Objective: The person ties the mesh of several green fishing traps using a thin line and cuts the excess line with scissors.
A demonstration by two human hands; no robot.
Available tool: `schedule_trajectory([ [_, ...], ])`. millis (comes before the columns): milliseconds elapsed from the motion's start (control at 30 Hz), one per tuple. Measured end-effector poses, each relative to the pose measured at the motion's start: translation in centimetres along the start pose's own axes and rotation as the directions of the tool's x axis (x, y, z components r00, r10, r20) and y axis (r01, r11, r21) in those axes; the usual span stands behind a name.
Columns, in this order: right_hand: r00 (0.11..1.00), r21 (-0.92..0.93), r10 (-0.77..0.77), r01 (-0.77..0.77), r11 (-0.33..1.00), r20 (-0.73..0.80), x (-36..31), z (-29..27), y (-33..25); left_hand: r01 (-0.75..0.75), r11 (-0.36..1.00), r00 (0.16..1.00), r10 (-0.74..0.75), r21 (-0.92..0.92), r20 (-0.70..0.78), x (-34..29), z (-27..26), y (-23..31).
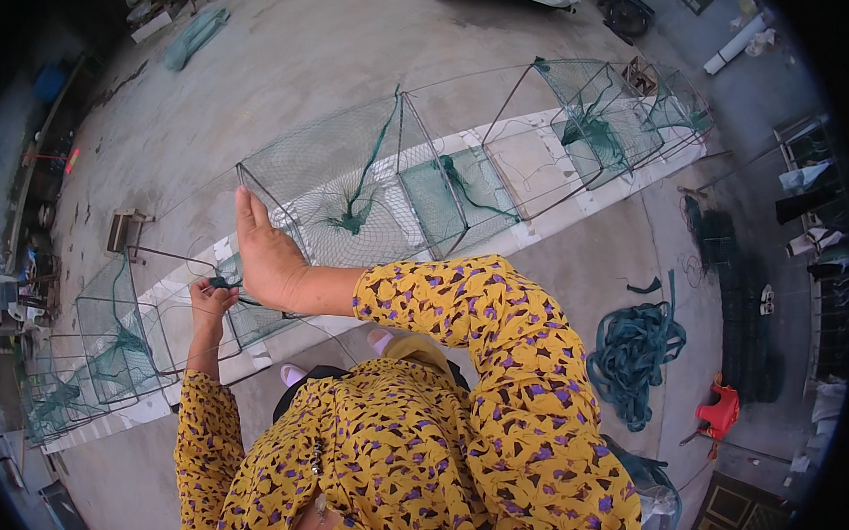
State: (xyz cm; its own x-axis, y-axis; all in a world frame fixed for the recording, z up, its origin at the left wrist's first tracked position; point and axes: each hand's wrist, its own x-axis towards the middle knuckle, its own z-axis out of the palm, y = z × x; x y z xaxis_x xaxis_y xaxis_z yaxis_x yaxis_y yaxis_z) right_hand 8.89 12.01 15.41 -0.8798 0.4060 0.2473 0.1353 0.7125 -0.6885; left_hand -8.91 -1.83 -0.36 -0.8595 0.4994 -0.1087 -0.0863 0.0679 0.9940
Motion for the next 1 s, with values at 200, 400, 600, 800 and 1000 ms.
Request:
schedule_trajectory([
  [200, 0.997, 0.19, 0.026, -0.04, 0.981, 0.075, 0.4, -1.0, 0.3, 0.22, 0.96, 0.975, -0.218, -0.175, 0.033, -0.8, -0.1, 2.5],
  [400, 0.998, 0.163, -0.048, 0.041, 0.986, 0.043, 1.0, -4.9, -0.5, 0.161, 0.987, 0.987, -0.161, -0.018, 0.013, -0.6, -0.5, 1.4],
  [600, 0.924, -0.279, -0.273, 0.197, 0.94, -0.267, 6.6, -8.5, 0.4, 0.137, 0.99, 0.99, -0.137, 0.041, 0.012, 0.2, -1.7, 1.1],
  [800, 0.974, -0.366, 0.173, -0.11, 0.924, 0.144, 11.4, -4.3, 3.0, 0.189, 0.976, 0.982, -0.187, 0.11, -0.03, 0.6, -2.2, 0.7],
  [1000, 0.999, -0.234, 0.002, -0.014, 0.972, -0.053, 11.7, -2.6, 2.9, 0.271, 0.96, 0.953, -0.258, 0.065, -0.159, -0.9, -2.5, 2.3],
])
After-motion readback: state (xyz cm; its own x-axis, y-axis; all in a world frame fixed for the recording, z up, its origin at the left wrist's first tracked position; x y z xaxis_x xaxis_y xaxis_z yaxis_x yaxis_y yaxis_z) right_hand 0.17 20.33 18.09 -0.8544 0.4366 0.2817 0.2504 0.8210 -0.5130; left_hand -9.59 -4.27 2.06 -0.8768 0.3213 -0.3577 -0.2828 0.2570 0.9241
